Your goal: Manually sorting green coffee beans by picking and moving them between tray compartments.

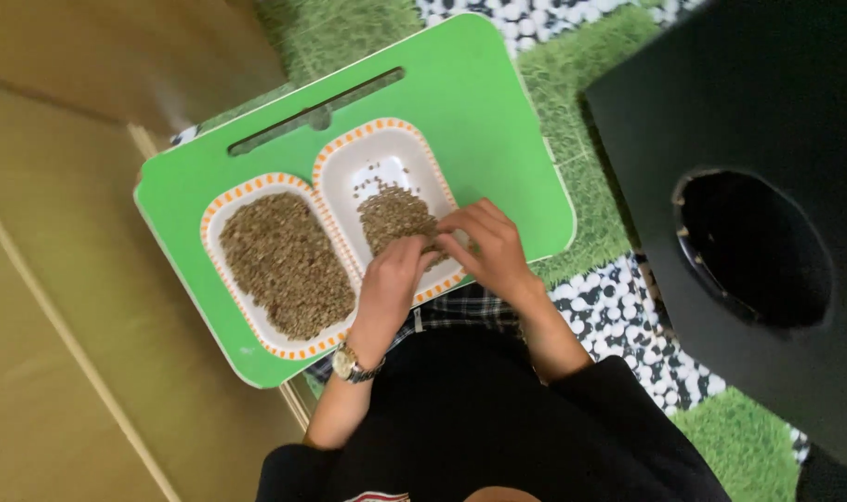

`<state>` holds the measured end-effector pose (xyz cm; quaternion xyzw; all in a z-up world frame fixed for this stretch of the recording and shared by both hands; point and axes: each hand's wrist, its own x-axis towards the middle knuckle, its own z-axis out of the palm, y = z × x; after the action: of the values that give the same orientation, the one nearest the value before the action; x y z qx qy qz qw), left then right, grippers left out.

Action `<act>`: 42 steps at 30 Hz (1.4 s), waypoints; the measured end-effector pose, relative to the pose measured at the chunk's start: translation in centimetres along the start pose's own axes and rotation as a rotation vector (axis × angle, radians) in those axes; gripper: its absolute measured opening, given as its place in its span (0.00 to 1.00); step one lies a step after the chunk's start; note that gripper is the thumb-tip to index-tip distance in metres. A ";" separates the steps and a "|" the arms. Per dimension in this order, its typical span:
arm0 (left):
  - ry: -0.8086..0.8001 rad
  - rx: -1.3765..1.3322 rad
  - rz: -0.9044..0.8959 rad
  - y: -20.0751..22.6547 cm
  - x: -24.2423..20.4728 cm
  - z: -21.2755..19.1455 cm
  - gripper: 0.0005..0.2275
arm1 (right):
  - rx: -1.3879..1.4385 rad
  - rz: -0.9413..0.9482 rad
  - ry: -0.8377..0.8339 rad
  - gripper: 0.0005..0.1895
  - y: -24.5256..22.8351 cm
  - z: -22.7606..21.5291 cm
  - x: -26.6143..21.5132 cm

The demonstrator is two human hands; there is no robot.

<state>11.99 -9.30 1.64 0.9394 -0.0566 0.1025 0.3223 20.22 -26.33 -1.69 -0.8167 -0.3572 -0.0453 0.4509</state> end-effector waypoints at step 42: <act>0.264 -0.123 -0.559 -7.1 -12.2 -6.9 0.13 | -0.215 -0.433 -0.502 0.12 -9.9 12.5 5.5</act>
<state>0.26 0.98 -0.08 0.8759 0.2402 0.1274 0.3986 15.06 -10.36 0.07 -0.7505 -0.6150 0.0250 0.2405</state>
